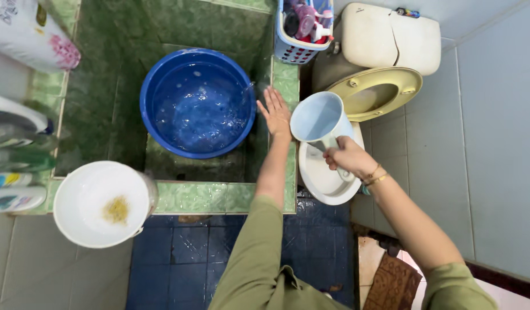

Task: The person washes a water scoop with a sponge and detergent, rinses several containers and bowls in a large blue bucket of water, and organizes toiletries into a basket.

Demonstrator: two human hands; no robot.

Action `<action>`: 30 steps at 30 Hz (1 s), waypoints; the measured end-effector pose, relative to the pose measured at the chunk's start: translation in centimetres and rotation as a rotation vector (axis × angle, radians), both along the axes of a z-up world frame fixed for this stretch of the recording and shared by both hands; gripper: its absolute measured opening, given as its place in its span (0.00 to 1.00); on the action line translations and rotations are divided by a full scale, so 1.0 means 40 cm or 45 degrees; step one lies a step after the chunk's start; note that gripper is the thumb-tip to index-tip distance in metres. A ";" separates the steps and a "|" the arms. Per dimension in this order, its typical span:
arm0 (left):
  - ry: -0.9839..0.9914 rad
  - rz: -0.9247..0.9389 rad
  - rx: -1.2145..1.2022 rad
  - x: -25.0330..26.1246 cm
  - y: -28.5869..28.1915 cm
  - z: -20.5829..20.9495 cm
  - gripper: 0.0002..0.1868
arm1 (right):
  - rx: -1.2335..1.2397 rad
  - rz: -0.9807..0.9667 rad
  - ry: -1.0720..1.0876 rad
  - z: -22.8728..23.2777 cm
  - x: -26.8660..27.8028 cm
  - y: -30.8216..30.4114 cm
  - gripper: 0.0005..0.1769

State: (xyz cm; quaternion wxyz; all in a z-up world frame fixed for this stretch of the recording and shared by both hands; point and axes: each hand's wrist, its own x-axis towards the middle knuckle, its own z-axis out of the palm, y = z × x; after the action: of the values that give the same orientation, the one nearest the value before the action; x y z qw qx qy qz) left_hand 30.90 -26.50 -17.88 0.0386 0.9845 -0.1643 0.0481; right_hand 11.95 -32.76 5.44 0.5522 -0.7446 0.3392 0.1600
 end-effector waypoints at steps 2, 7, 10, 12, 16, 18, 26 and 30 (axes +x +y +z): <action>-0.069 0.010 -0.004 0.028 -0.055 -0.077 0.33 | -0.029 0.023 -0.013 0.017 -0.014 0.011 0.12; -0.200 -0.111 -0.093 0.117 -0.121 -0.105 0.31 | -0.014 -0.008 -0.044 0.046 0.004 0.009 0.13; -0.064 -0.084 -0.069 0.148 -0.126 -0.048 0.31 | -0.081 0.025 -0.068 0.043 0.033 -0.003 0.14; 0.051 -0.071 -0.121 0.183 -0.139 -0.019 0.34 | -0.216 0.064 -0.042 0.025 0.054 -0.015 0.14; -0.116 -0.328 0.027 0.182 -0.137 0.018 0.33 | -0.783 0.291 -0.110 -0.049 0.081 -0.069 0.17; 0.091 -0.598 -0.110 0.169 -0.115 0.070 0.38 | -0.840 0.295 -0.162 -0.082 0.077 -0.087 0.17; 0.069 -0.226 -0.488 0.088 -0.110 0.045 0.36 | -0.969 0.314 -0.506 -0.079 0.029 -0.148 0.23; -0.075 -0.139 -0.547 0.116 -0.150 0.038 0.36 | -0.132 -0.091 -0.207 -0.055 -0.065 -0.162 0.21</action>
State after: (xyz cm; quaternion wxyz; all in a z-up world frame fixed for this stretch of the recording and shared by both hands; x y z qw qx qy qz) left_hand 35.53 -32.51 -16.34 0.2450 0.9415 -0.2042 0.1084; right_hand 9.36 -39.23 3.22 0.5439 -0.7702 0.3274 0.0614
